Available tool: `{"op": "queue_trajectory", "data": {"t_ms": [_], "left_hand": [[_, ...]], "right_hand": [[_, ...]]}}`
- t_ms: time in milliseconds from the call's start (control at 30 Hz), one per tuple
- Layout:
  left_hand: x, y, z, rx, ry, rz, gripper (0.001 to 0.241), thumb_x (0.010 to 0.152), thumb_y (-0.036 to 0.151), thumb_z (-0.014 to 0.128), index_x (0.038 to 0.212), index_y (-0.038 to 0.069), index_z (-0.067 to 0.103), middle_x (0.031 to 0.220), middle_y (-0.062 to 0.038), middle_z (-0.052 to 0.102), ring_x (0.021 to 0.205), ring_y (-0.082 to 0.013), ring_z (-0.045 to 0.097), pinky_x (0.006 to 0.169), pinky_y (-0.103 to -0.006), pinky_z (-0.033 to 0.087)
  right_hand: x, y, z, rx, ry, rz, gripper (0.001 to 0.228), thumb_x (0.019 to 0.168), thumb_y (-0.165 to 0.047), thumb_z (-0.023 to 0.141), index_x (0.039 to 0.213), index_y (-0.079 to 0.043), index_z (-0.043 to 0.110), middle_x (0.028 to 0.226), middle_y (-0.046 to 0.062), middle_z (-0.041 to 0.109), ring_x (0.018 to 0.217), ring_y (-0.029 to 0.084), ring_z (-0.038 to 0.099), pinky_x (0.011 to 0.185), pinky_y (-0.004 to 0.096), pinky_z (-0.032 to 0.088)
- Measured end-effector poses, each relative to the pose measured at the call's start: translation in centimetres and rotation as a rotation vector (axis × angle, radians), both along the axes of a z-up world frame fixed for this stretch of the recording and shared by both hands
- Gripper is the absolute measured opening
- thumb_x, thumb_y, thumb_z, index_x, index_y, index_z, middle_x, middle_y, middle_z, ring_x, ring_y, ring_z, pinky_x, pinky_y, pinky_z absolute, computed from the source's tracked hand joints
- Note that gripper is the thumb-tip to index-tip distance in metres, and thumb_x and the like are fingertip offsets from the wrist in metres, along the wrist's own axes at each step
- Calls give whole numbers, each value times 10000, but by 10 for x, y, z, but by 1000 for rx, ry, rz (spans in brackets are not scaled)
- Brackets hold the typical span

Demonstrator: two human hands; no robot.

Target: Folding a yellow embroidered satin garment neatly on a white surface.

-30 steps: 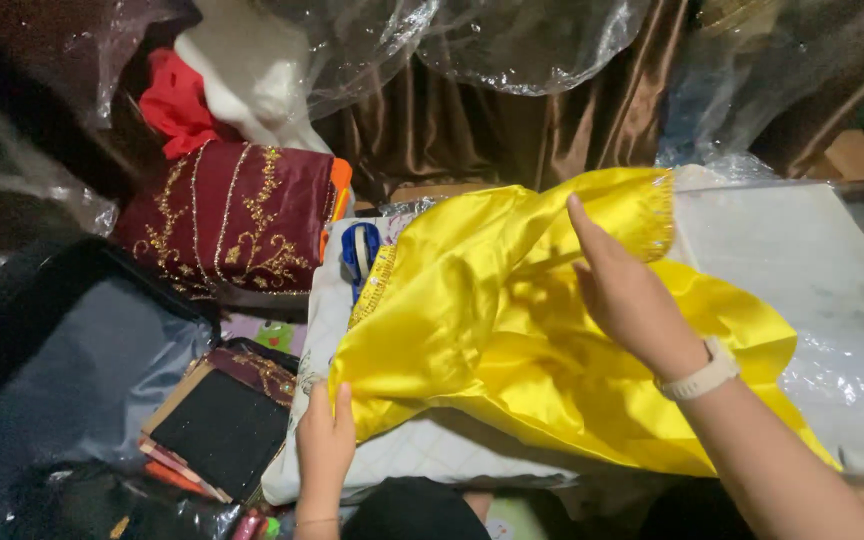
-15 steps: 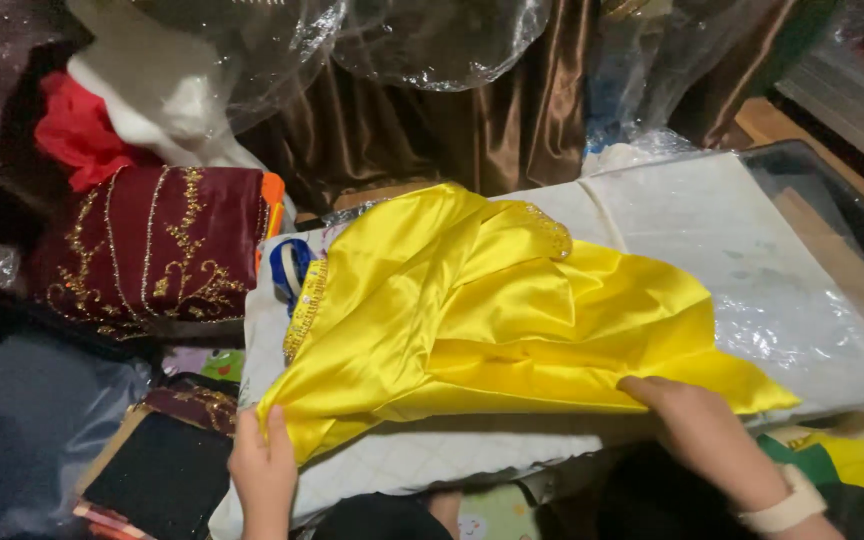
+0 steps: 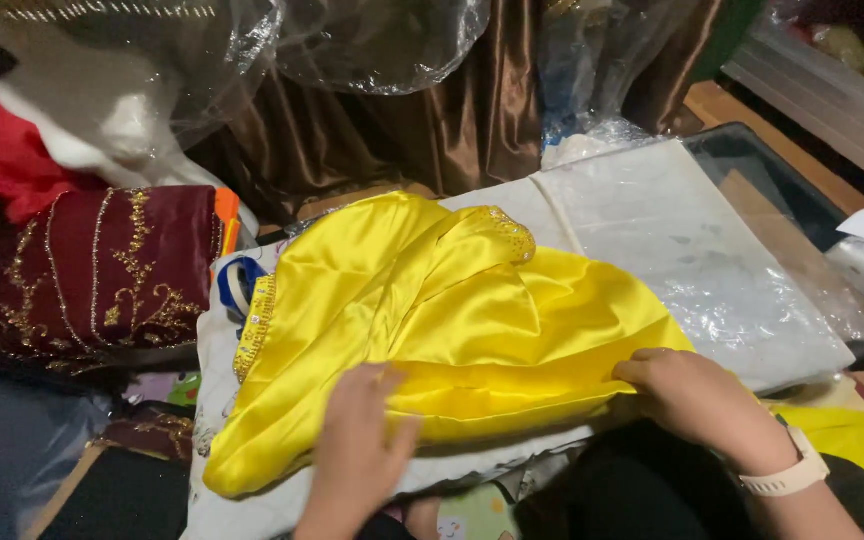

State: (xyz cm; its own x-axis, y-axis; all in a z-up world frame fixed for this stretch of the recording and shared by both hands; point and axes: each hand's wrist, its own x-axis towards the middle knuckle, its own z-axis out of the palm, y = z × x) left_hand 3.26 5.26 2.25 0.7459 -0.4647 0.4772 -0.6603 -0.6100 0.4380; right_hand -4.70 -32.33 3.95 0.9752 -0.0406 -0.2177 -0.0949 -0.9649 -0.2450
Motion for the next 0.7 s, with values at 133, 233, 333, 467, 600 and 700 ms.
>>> {"op": "queue_trajectory", "data": {"t_ms": [133, 233, 333, 467, 600, 700], "left_hand": [[-9, -64, -41, 307, 35, -336, 859, 769, 495, 810, 1441, 50, 514, 1492, -220, 465, 1428, -419, 339, 1160, -590, 180], [7, -67, -68, 466, 115, -284, 329, 718, 153, 803, 1010, 64, 679, 1381, -200, 592, 1268, -450, 514, 1096, -605, 321], [6, -51, -34, 338, 289, -344, 239, 719, 130, 707, 943, 105, 625, 901, -104, 738, 815, -394, 667, 716, -449, 532], [3, -29, 5, 452, 587, -464, 304, 850, 328, 762, 1027, 152, 588, 901, -95, 735, 780, -324, 697, 692, -403, 530], [9, -21, 22, 457, 749, -475, 333, 844, 383, 779, 1029, 150, 628, 912, -41, 763, 778, -249, 714, 730, -328, 556], [14, -19, 17, 355, 847, -507, 223, 861, 247, 731, 1062, 152, 710, 881, 8, 811, 699, -175, 713, 683, -273, 568]], "right_hand": [[-9, -4, 1, -34, 20, -55, 277, 729, -314, 754, 1003, -294, 713, 992, -90, 767, 915, 219, 710, 793, 353, 571], [-26, -34, -29, -231, -28, -5, 354, 772, -335, 731, 1120, -356, 670, 1047, -113, 714, 1059, 157, 661, 925, 345, 464], [-44, -58, -20, -371, 36, -99, 179, 852, -294, 592, 955, -358, 723, 1056, -103, 648, 1088, 161, 612, 946, 344, 464], [-74, -96, 3, 472, -103, -125, 294, 669, -44, 752, 915, -154, 869, 1183, -32, 838, 1160, 176, 749, 1013, 374, 590], [-68, -87, 2, 746, -249, -388, 483, 616, 36, 841, 1077, -101, 882, 1245, 40, 852, 1138, 233, 805, 1054, 385, 613], [-30, -76, -46, 664, -112, -49, 419, 742, -272, 867, 1149, -181, 821, 1268, -57, 791, 1125, 153, 771, 993, 320, 593]]}}
